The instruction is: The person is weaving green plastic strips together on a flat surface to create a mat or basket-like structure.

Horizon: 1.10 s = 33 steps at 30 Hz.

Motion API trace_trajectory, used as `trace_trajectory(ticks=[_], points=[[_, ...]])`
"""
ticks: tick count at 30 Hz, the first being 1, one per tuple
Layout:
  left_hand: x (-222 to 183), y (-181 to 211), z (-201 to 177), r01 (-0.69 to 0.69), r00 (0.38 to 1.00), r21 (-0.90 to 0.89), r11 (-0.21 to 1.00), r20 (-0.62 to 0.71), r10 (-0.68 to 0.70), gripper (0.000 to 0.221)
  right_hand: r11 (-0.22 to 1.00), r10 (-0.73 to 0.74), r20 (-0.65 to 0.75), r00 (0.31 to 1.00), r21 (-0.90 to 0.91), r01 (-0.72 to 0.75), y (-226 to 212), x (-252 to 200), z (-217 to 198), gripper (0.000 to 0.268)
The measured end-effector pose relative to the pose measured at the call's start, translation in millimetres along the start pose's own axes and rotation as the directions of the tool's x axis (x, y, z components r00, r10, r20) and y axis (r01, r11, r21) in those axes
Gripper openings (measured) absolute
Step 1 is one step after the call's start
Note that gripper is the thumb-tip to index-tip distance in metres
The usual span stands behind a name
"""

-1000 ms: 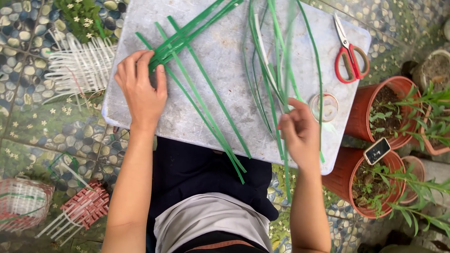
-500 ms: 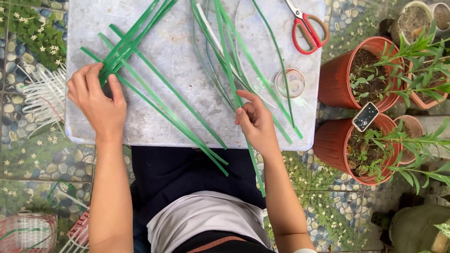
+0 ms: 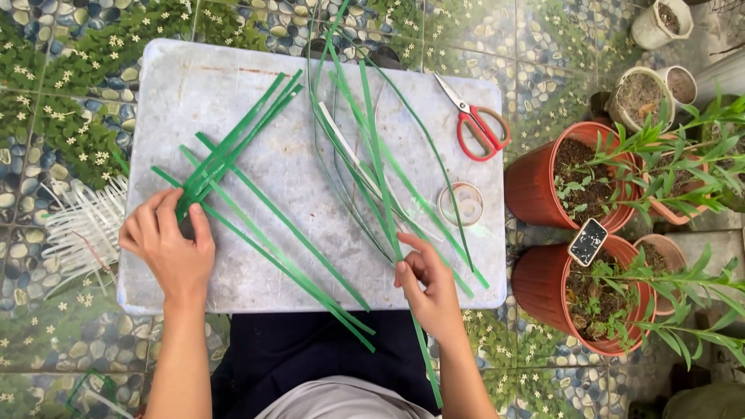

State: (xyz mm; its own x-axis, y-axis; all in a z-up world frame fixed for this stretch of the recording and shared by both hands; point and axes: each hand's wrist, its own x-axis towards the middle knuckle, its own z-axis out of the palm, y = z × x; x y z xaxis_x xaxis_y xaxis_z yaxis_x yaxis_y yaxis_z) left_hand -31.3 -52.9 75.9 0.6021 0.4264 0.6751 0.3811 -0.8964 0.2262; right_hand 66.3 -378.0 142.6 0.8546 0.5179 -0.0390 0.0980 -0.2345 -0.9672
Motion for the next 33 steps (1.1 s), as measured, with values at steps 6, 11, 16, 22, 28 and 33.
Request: trace_trajectory(ticks=[6,11,16,22,28,33], points=[[-0.1,0.5,0.4,0.041,0.999,0.008,0.999,0.032,-0.041,0.028,0.999,0.046,0.080,0.996,0.017,-0.047,-3.1,3.0,10.5,0.037],[0.9,-0.3,2.1,0.047,0.998,0.007,0.999,0.037,-0.047,0.027,1.000,0.020,0.109,0.994,0.002,-0.021,-7.8,10.3,12.3,0.035],[1.1,0.1,1.2,0.040,0.998,-0.017,0.999,0.045,-0.039,0.026,1.000,0.006,0.105,0.994,0.020,-0.008,-7.6,10.3,17.1,0.035],[-0.1,-0.7,0.3,0.014,0.999,-0.021,1.000,0.040,-0.014,0.027,0.999,-0.018,0.158,0.987,0.052,0.009,-5.8,3.8,27.0,0.035],[-3.1,0.0,-1.7,-0.023,0.998,-0.052,0.998,0.049,0.025,0.026,0.993,-0.062,0.152,0.986,0.109,0.046,-3.1,-4.7,30.4,0.034],[-6.3,-0.6,-2.4,-0.098,0.993,-0.001,0.995,0.061,0.098,0.032,0.992,-0.093,0.132,0.987,0.091,0.082,-2.8,-10.2,27.5,0.033]])
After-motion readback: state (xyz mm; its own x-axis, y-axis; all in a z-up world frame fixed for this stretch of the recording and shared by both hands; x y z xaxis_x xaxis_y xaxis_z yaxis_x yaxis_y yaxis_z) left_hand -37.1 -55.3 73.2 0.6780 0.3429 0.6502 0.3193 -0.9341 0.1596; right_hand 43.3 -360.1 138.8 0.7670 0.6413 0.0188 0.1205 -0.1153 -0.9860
